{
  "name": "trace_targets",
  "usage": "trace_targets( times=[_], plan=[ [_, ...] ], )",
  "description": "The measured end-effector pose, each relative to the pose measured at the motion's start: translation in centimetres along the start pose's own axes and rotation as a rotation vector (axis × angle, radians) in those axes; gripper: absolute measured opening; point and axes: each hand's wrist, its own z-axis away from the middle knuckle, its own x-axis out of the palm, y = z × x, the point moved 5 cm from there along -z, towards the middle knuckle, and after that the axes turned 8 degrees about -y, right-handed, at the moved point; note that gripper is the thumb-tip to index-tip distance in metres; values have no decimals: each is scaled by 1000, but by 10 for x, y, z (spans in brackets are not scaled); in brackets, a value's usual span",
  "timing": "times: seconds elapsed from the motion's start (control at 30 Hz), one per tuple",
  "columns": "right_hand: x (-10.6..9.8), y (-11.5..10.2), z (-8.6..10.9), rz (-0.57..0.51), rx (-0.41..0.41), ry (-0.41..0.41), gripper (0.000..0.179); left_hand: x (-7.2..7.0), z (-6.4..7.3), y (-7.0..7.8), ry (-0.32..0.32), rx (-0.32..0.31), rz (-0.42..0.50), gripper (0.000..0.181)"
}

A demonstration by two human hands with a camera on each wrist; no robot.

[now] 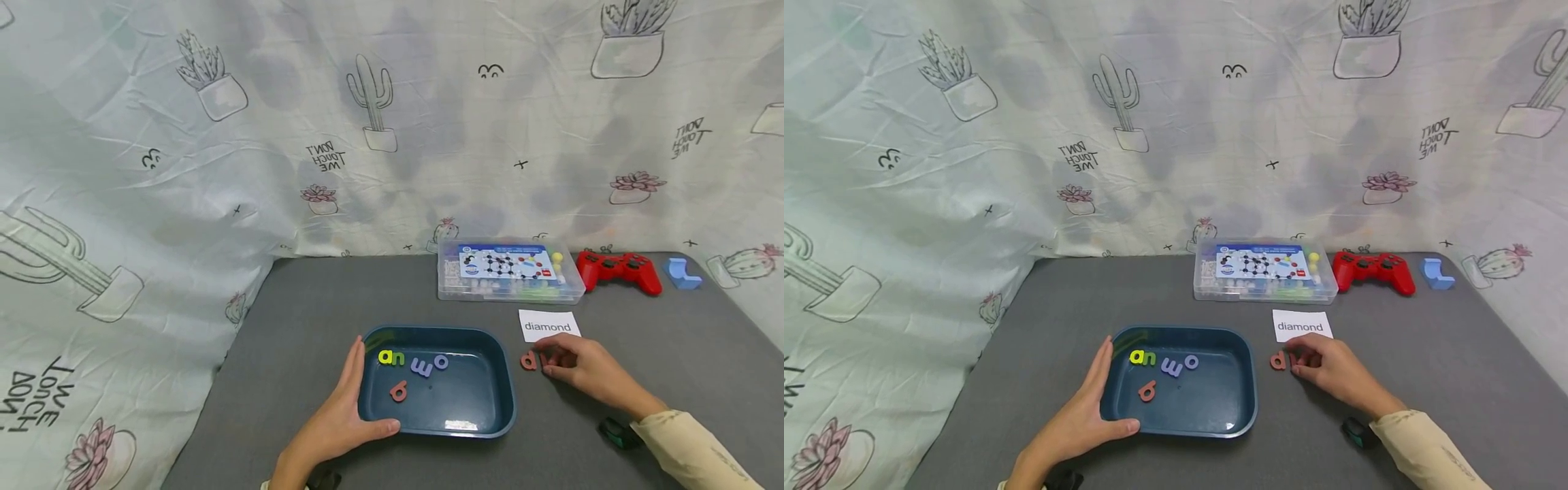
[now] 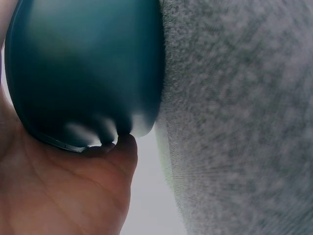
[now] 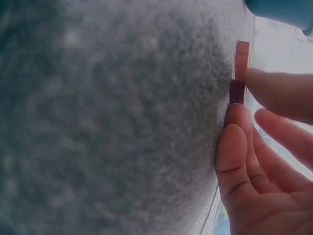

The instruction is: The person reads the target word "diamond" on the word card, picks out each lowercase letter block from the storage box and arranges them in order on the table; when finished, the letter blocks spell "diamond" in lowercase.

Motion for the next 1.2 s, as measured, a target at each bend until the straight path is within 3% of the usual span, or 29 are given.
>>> trace_targets(
  times=[0.33, 0.87, 1.03, 1.2],
  plan=[
    [0, 1, 1, 31, -72, 20, 48, 1, 0, 1, -2, 15, -5, 137],
    [1, 0, -1, -18, -45, 2, 49, 0, 1, 2, -4, -4, -1, 137],
    [-7, -3, 2, -62, 13, 16, 46, 0, 1, 1, -3, -2, -2, 137],
    [-27, -17, 2, -81, 87, 73, 43, -1, 0, 1, -1, 1, 0, 137]
  ],
)
